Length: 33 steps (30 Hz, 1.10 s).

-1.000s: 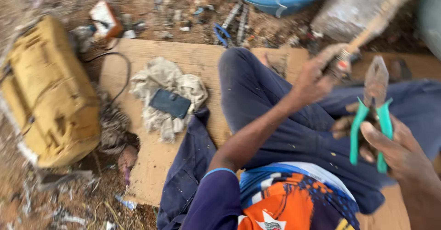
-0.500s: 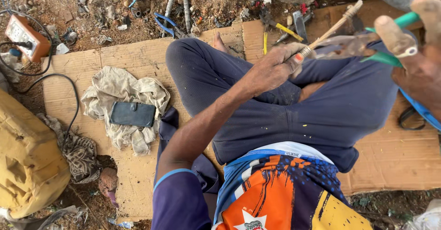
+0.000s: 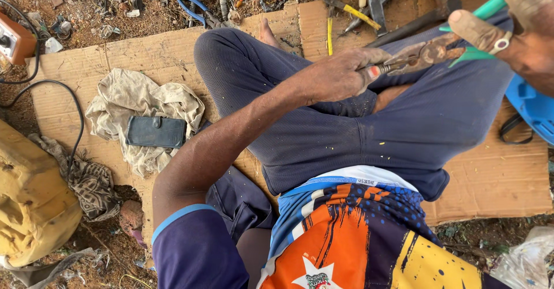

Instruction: The person sits cross-legged on a cardboard sheet and uses pliers to twist a bundle of wire strands into a tight coil. The person repeatedly grips the wire with pliers and rotates the tool to tighten the twist, occasionally adjusting the grip or using a second pair of pliers to assist.

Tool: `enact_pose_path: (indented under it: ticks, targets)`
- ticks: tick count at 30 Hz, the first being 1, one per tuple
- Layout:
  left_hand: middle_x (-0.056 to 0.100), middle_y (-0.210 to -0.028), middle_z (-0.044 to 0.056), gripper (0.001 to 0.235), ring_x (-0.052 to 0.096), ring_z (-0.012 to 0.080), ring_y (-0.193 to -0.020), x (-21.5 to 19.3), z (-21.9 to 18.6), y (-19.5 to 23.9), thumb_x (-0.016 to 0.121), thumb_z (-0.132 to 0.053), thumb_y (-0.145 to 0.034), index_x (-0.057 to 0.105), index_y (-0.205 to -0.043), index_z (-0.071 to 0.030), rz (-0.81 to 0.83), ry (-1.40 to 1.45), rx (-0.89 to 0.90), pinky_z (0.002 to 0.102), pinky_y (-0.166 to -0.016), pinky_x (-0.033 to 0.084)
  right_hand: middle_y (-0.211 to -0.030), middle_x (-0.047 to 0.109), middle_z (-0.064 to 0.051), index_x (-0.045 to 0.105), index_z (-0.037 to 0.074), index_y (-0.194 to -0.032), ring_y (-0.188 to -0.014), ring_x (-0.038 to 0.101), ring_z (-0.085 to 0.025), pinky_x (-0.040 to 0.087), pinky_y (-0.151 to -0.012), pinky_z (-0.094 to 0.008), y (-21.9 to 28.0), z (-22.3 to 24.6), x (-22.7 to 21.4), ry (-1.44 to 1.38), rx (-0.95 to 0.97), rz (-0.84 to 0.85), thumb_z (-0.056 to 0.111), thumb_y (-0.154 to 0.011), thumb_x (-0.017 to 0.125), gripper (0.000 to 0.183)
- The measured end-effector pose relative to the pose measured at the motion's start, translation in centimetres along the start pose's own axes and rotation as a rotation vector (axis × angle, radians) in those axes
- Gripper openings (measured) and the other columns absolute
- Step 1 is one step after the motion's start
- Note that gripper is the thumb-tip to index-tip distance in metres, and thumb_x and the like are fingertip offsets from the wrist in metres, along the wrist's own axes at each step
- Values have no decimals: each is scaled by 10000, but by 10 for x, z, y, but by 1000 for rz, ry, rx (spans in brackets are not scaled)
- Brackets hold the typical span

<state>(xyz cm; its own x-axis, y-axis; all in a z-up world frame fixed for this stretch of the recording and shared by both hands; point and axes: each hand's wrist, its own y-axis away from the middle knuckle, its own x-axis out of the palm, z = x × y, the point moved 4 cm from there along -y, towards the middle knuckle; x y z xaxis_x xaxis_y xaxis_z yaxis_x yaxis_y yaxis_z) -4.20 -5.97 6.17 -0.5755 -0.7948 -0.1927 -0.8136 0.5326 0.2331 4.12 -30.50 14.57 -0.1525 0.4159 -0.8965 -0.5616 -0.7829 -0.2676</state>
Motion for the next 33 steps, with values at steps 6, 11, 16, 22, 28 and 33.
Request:
enact_pose_path:
  ticks: [6,11,16,22,28,33]
  targets:
    - [450,-645,-42,401,414,66,-541,-5,-11,9,463,-244,-1065,581,-1417,-93,97,75,-91,260,-492,400,-684,541,-54,533,18,-961,-597,588,-139,454,-552,-287,-2,-15,10,-287,40,12,127,-1081,735,259]
    - [470,-639,-64,407,421,61,-540,-10,-17,10,451,-257,-1049,602,-1400,-117,133,12,-136,259,-493,394,-747,604,-146,606,-71,-1248,-614,593,-231,493,-539,-353,-13,14,0,50,-147,-93,125,-982,815,391]
    - [494,-658,-49,467,394,32,-478,-8,2,9,466,-256,-1061,487,-1489,-70,176,256,-193,218,-392,330,-950,661,-165,580,-29,-1474,-763,642,-222,564,-693,-335,-4,29,-9,176,-65,-57,192,-1100,799,487]
    - [594,-700,40,570,483,64,-438,-1,32,-4,508,-244,-1063,344,-1557,-10,339,760,-145,232,-326,354,-1002,664,-149,584,32,-1440,-847,673,-229,593,-745,-327,1,27,-1,330,-84,-13,231,-1099,761,433]
    - [585,-704,13,455,478,34,-456,1,48,-3,487,-278,-1099,509,-1442,20,275,541,-189,215,-337,363,-949,590,-121,633,21,-1239,-902,612,-169,574,-739,-317,-10,40,-7,309,42,57,218,-976,731,343]
    - [511,-653,-18,404,404,60,-482,2,24,1,472,-285,-1098,748,-1138,8,226,223,-265,268,-407,349,-1029,632,-71,731,150,-1153,-975,604,-153,533,-787,-265,-18,75,-15,1003,-355,117,217,-799,763,362]
